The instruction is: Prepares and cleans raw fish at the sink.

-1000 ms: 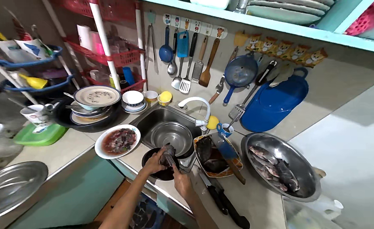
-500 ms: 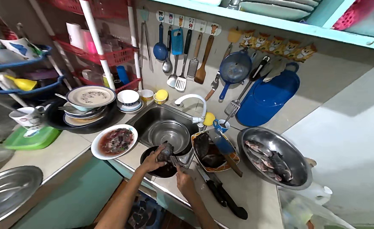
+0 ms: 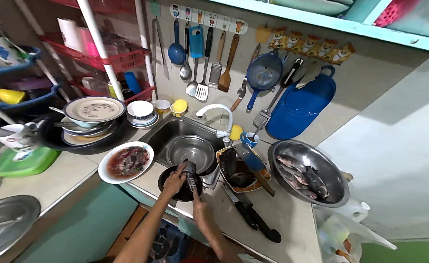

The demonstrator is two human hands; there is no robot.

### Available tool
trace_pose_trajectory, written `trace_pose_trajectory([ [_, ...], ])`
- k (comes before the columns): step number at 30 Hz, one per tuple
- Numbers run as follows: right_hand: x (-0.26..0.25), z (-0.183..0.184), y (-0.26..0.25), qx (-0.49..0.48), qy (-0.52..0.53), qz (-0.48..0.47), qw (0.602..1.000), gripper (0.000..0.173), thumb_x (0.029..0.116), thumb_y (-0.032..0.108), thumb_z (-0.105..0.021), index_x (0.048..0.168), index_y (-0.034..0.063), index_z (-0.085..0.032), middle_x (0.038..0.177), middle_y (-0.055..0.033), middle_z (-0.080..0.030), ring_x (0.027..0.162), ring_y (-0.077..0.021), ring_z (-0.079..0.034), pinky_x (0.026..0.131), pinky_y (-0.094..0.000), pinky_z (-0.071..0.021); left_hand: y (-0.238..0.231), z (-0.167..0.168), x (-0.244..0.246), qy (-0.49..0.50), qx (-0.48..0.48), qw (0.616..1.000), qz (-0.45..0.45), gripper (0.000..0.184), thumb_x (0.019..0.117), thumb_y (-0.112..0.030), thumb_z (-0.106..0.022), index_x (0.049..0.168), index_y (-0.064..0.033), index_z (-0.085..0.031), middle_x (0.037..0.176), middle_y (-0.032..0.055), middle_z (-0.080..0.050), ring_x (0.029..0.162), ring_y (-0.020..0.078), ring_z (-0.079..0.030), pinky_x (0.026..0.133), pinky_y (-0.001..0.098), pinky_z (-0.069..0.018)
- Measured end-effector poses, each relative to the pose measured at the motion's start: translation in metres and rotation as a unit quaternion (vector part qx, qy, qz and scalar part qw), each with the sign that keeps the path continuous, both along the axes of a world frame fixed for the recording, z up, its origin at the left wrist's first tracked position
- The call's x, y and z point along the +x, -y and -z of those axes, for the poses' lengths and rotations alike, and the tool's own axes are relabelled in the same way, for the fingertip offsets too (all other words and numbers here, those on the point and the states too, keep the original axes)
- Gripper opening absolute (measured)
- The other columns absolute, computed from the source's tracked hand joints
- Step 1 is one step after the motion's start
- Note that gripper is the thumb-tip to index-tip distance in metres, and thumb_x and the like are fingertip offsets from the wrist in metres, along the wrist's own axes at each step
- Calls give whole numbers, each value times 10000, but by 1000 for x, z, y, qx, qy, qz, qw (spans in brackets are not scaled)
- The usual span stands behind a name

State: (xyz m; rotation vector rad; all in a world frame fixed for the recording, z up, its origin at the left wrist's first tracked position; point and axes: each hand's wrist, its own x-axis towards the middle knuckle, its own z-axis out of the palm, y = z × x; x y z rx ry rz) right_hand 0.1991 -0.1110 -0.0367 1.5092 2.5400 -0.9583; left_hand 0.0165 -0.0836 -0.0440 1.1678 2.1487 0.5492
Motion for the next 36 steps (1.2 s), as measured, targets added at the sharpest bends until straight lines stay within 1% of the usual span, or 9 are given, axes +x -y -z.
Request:
trace_pose_trajectory([
  [2, 1, 2, 13, -31, 25, -22, 999, 619, 1087, 95, -414, 1657, 138, -177, 1296, -278, -636, 1078, -423, -694, 962, -534, -546, 1, 0, -1, -3, -5, 1000, -1, 561, 1107, -381, -401, 1640, -337, -233, 1535, 265, -449, 1316, 481, -531, 1053, 630, -445],
  [4, 11, 8, 19, -26, 37, -55, 997, 649, 1063, 60, -445, 1656, 165, -204, 1346, -303, -590, 1080, -443, -682, 948, -544, -549, -1, 1, -2, 1, 0, 1000, -2, 561, 1105, -387, -408, 1638, -332, -242, 1535, 267, -447, 1326, 482, -522, 1064, 628, -438],
  [11, 3, 1, -5, -41, -54, 22, 997, 563, 1104, 145, -397, 1640, 92, -234, 1253, -280, -655, 1092, -418, -686, 982, -529, -532, -4, -2, -4, 35, 0, 999, -19, 565, 1111, -381, -401, 1644, -291, -236, 1508, 286, -469, 1344, 473, -509, 1095, 616, -411],
  [16, -8, -7, 33, -94, -116, 20, 989, 596, 1100, 132, -411, 1644, 63, -177, 1254, -291, -653, 1104, -417, -683, 1001, -526, -526, -5, -6, 4, 25, -15, 998, -51, 556, 1109, -383, -402, 1639, -314, -248, 1475, 280, -501, 1301, 466, -547, 1057, 615, -446],
  [21, 4, -1, 12, -66, -168, 31, 983, 549, 1084, 95, -440, 1605, 10, -288, 1298, -299, -644, 1150, -419, -673, 1041, -530, -504, -3, -2, -1, 34, 3, 999, -38, 546, 1116, -385, -383, 1639, -295, -257, 1475, 291, -498, 1315, 483, -529, 1070, 628, -429],
  [24, -2, -3, -35, -5, -106, 47, 993, 537, 1092, 119, -425, 1608, 38, -303, 1259, -292, -668, 1151, -427, -674, 1039, -537, -502, -3, -1, -1, 29, 4, 999, -43, 526, 1124, -398, -333, 1636, -292, -271, 1485, 283, -497, 1329, 474, -524, 1080, 634, -418],
  [27, -13, -13, -64, -31, -3, -2, 1000, 556, 1117, 170, -371, 1645, 104, -214, 1311, -269, -650, 1224, -411, -641, 1077, -533, -472, -4, -3, 5, 8, -12, 998, -58, 517, 1126, -391, -320, 1635, -317, -264, 1479, 268, -507, 1300, 462, -554, 1053, 623, -450],
  [31, -12, -12, -29, -52, 12, 1, 999, 608, 1104, 144, -399, 1654, 98, -144, 1241, -278, -666, 1134, -405, -681, 1015, -513, -518, -4, -7, 9, -14, -38, 997, -58, 520, 1127, -390, -306, 1639, -343, -232, 1497, 249, -497, 1269, 442, -585, 1023, 602, -481],
  [36, 3, -14, -38, -49, -31, -14, 998, 553, 1101, 133, -406, 1628, 62, -252, 1271, -278, -662, 1172, -413, -664, 1042, -530, -498, -3, -8, 8, -16, -44, 998, -43, 504, 1126, -408, -305, 1626, -364, -270, 1490, 250, -500, 1280, 444, -573, 1024, 618, -468],
])
